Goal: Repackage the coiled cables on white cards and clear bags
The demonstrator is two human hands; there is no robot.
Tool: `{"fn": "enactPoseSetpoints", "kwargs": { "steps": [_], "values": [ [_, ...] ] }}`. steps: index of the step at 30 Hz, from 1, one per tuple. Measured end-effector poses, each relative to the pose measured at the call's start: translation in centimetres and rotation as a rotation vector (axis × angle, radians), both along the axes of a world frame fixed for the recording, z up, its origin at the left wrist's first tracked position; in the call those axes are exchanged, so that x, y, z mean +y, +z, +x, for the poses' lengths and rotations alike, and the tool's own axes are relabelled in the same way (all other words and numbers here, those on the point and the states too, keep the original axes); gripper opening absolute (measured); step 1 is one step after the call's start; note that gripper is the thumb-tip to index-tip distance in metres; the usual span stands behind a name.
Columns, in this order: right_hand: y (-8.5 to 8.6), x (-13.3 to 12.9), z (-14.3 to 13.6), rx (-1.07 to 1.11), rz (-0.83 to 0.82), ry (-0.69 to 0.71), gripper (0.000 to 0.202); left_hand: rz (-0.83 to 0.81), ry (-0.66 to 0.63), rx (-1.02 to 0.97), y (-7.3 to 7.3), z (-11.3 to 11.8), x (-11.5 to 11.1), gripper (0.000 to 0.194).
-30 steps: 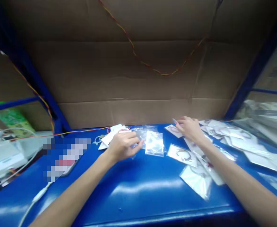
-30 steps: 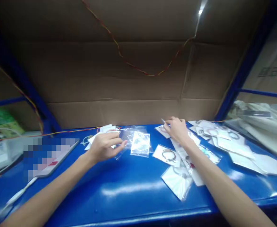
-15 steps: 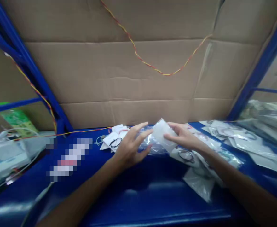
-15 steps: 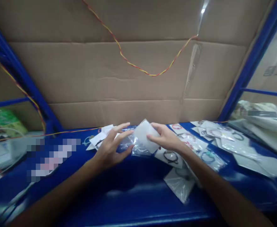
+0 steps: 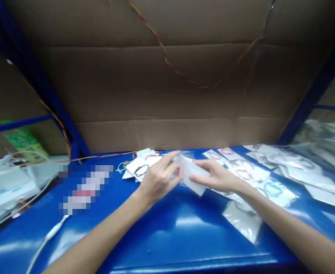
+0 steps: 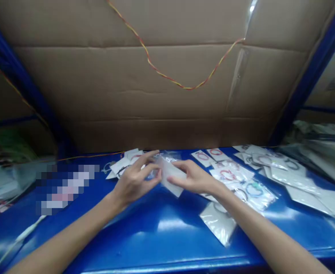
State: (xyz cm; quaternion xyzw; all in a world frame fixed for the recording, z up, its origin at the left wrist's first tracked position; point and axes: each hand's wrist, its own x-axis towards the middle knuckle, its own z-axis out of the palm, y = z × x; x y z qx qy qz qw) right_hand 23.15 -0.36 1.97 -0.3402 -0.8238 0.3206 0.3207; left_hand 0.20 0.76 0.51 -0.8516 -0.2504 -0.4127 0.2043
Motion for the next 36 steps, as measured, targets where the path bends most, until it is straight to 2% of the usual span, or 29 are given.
{"fn": "enactPoseSetpoints", "kwargs": {
  "steps": [3, 6, 9, 12, 14, 18, 22, 28, 32, 36],
  "values": [
    [0.0, 0.2, 0.0, 0.021, 0.004, -0.062, 0.037, -0.012, -0.012, -0.04, 0.2, -0.2, 0.4, 0.006],
    [0.2, 0.6, 0.4, 0.089, -0.056, -0.238, 0.049, -0.1, 0.006, -0.169, 0.6, -0.8, 1.0, 0.008],
    [0.5, 1.1, 1.1, 0.158, -0.102, -0.336, 0.047, -0.193, 0.025, -0.273, 1.0, -1.4, 1.7, 0.01],
    [0.5, 1.3, 1.6, 0.213, -0.101, -0.319, 0.044, -0.232, 0.026, -0.331, 1.0, -1.6, 1.9, 0.004],
    [0.4, 1.4, 1.6, 0.252, -0.099, -0.31, 0.045, -0.196, 0.02, -0.335, 0.8, -1.5, 1.7, 0.013],
    [0.4, 1.1, 1.1, 0.358, -0.097, -0.269, 0.043, -0.159, -0.002, -0.28, 0.6, -1.2, 1.4, 0.018],
    [0.6, 1.0, 1.0, 0.389, -0.152, -0.174, 0.038, -0.309, -0.039, -0.355, 0.9, -1.1, 1.4, 0.025],
    [0.4, 1.4, 1.6, 0.381, -0.148, -0.121, 0.035, -0.581, -0.202, -0.36, 1.0, -0.8, 1.3, 0.023],
    [0.3, 1.4, 1.8, 0.335, -0.147, -0.106, 0.033, -0.592, -0.205, -0.351, 1.1, -0.3, 0.8, 0.016],
    [0.2, 1.3, 1.6, 0.35, -0.173, -0.115, 0.04, -0.573, -0.174, -0.335, 1.4, -0.2, 0.7, 0.014]
  ]
}}
